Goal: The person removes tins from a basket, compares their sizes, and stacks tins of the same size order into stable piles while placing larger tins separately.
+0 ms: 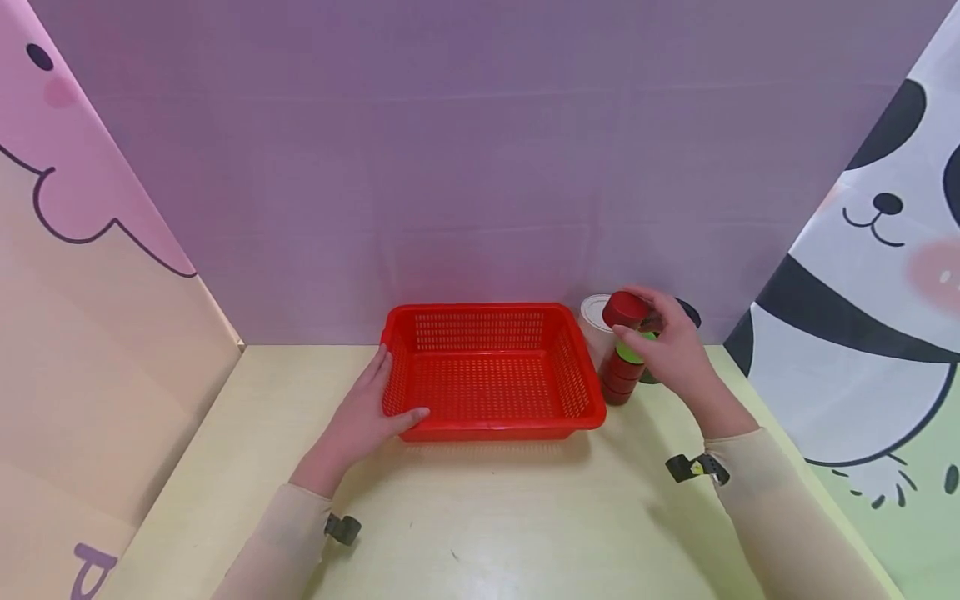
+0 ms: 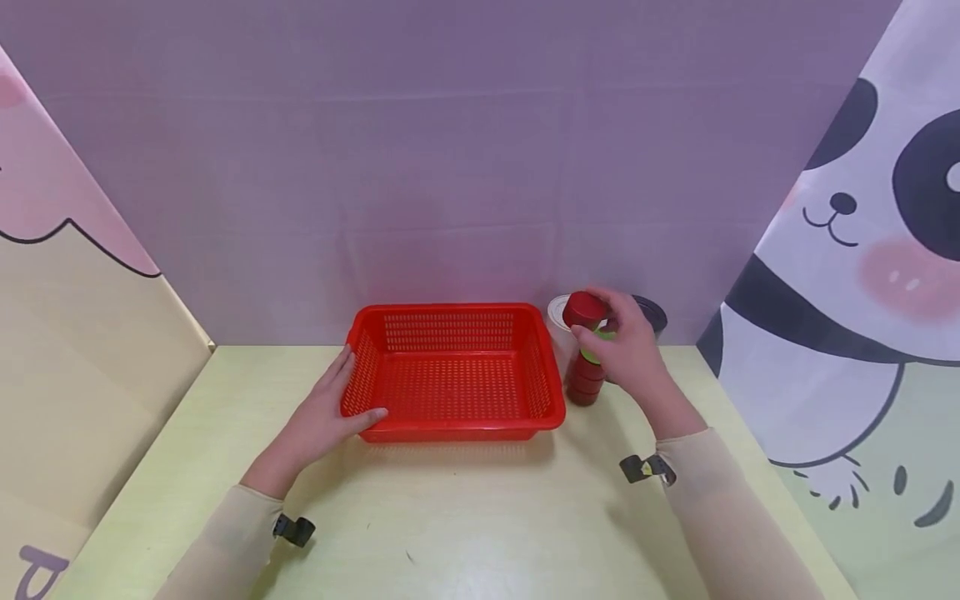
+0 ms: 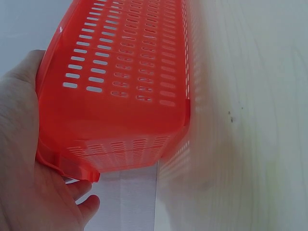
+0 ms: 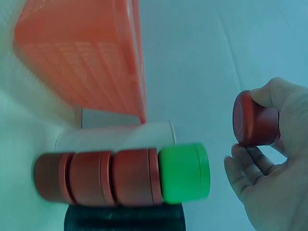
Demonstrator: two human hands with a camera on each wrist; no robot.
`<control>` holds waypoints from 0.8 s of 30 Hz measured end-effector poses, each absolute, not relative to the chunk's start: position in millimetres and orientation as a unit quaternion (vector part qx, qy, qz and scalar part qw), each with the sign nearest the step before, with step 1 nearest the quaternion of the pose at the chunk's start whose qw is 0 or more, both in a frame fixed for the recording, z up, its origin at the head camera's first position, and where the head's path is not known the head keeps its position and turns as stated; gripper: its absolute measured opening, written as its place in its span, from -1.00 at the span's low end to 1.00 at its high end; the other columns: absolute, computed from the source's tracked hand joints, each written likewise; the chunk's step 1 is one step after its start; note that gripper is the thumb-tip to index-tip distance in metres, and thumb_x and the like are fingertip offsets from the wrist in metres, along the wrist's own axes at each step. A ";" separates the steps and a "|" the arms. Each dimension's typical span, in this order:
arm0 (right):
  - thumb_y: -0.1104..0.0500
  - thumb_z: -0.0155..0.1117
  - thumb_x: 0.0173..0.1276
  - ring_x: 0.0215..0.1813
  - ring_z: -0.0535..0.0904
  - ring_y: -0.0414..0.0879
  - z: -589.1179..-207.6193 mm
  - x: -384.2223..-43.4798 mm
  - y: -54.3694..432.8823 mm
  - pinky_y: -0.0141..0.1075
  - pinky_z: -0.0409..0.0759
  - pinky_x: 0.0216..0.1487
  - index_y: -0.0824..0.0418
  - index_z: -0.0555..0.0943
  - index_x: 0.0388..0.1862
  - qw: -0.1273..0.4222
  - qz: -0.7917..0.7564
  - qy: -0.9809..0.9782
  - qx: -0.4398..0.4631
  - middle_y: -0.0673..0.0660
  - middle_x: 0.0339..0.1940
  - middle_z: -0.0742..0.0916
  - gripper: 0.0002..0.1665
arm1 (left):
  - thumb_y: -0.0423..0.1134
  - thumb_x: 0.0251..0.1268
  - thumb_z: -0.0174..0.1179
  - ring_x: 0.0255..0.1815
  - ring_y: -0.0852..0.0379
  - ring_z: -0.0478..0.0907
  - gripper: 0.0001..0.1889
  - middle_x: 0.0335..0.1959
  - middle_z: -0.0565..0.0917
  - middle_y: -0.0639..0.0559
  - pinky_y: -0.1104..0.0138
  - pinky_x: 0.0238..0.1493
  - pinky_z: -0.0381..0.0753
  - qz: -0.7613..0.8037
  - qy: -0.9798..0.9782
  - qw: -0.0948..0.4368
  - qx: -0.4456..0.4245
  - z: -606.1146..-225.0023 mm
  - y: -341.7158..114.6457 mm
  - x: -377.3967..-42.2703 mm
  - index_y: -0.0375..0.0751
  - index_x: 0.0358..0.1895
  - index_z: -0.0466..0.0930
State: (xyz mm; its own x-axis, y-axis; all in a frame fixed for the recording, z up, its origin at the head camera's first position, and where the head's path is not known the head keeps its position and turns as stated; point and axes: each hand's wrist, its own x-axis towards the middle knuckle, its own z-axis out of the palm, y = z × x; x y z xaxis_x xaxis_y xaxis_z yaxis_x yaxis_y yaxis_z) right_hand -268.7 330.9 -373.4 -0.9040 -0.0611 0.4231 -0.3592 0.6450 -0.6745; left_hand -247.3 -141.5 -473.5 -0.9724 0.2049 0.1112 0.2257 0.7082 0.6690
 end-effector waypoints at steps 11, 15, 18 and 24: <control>0.19 0.45 0.58 0.29 0.53 0.15 -384.7 -267.7 361.2 -0.52 0.49 0.08 0.24 0.44 0.66 0.211 0.374 -0.897 0.101 0.34 0.38 0.59 -0.25 | 0.29 0.23 0.57 0.84 -0.22 -0.05 0.34 0.88 -0.13 -0.01 -0.21 0.41 0.63 -0.370 -0.921 0.016 -0.122 -475.1 -141.4 -248.2 -0.14 0.86 -0.14; 0.23 0.47 0.56 0.30 0.53 0.19 -387.3 -268.2 363.6 -0.50 0.50 0.09 0.27 0.46 0.64 0.217 0.371 -0.897 0.105 0.36 0.35 0.61 -0.26 | 0.35 0.25 0.53 0.84 -0.20 -0.06 0.34 0.89 -0.14 0.00 -0.20 0.44 0.59 -0.364 -0.923 0.016 -0.122 -473.0 -141.8 -248.4 -0.15 0.86 -0.14; 0.24 0.49 0.54 0.29 0.53 0.22 -390.9 -268.1 364.5 -0.51 0.50 0.07 0.27 0.47 0.62 0.218 0.367 -0.898 0.104 0.36 0.33 0.61 -0.26 | 0.34 0.25 0.53 0.84 -0.20 -0.06 0.34 0.89 -0.14 0.00 -0.21 0.45 0.58 -0.363 -0.923 0.014 -0.124 -472.7 -141.6 -248.5 -0.16 0.86 -0.14; 0.24 0.51 0.53 0.31 0.53 0.25 -396.8 -270.5 365.4 -0.55 0.48 0.04 0.24 0.48 0.63 0.214 0.358 -0.902 0.109 0.35 0.33 0.61 -0.24 | 0.32 0.24 0.54 0.84 -0.22 -0.06 0.34 0.89 -0.14 -0.01 -0.21 0.41 0.62 -0.366 -0.923 0.012 -0.122 -472.1 -142.0 -248.2 -0.14 0.86 -0.14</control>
State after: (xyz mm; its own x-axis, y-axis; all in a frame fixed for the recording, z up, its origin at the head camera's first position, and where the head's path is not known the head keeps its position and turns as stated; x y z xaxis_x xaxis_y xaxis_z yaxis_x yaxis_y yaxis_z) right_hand -270.5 365.4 -396.8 -0.8849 -0.0437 0.4637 -0.3500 0.7192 -0.6001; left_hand -248.2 -142.0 -472.1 -0.9699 0.2164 0.1113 0.2339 0.7030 0.6716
